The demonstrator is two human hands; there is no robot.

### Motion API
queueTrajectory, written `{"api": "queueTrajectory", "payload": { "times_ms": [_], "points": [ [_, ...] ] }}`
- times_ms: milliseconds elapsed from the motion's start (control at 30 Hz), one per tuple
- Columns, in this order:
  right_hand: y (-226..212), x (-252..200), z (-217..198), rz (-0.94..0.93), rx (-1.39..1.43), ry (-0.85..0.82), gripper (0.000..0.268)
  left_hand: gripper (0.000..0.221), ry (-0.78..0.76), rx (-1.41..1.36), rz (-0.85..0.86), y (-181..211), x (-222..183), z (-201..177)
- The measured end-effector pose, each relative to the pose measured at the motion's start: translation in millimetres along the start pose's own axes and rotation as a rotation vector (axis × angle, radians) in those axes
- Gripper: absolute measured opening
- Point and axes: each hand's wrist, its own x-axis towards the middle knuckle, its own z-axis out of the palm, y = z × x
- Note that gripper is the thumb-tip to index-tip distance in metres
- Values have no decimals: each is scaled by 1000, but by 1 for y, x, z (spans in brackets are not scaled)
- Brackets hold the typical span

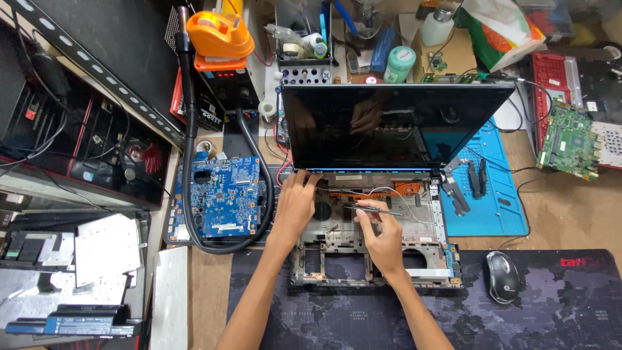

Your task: Disassembling and manipulating internal components of a laptop using a screwdriver and tweezers

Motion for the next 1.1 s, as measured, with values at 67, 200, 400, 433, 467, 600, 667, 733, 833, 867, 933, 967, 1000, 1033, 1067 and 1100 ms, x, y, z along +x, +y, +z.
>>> {"api": "queueTrajectory", "payload": {
  "times_ms": [67,200,400,433,467,600,667,733,833,867,933,967,1000,1033,1067,1100],
  "points": [
    [-7,3,1,0,7,17,18,32,-5,-6,-10,-14,4,22],
    [-5,2,-2,21,4,39,17,19,21,-208,-51,-14,4,10],
    [-3,1,-3,23,7,15,17,10,55,-490,-207,-19,2,-22],
    [-2,0,-2,23,7,13,17,10,55,-489,-209,-19,0,-25],
    [-2,0,-2,23,11,4,17,6,76,-470,-209,-20,-2,-28],
    [9,-2,-1,6,16,-7,16,3,99,-481,-216,-23,-6,-23],
    [6,-1,0,-2,20,-4,17,6,108,-493,-203,-10,-8,-31],
    [4,-2,-1,-5,19,1,17,10,111,-511,-191,-3,-12,-27],
    [5,-2,-3,13,33,-5,17,24,130,-494,-120,-1,-15,-10],
    [3,-2,-3,13,34,-7,18,29,151,-441,-94,-1,-16,-7],
    [-1,0,-3,11,34,-9,18,33,174,-389,-67,-4,-15,0],
    [-4,0,-3,12,33,-16,18,33,183,-333,-44,-6,-16,4],
    [-7,0,-3,13,32,-23,18,32,192,-277,-22,-9,-17,9],
    [-6,1,-3,13,31,-27,18,32,193,-278,-25,-10,-15,10],
    [-6,1,-2,12,25,-26,18,28,201,-248,-18,-12,-13,10],
    [-6,1,-2,11,20,-27,18,25,208,-218,-10,-14,-12,11]
  ]
}}
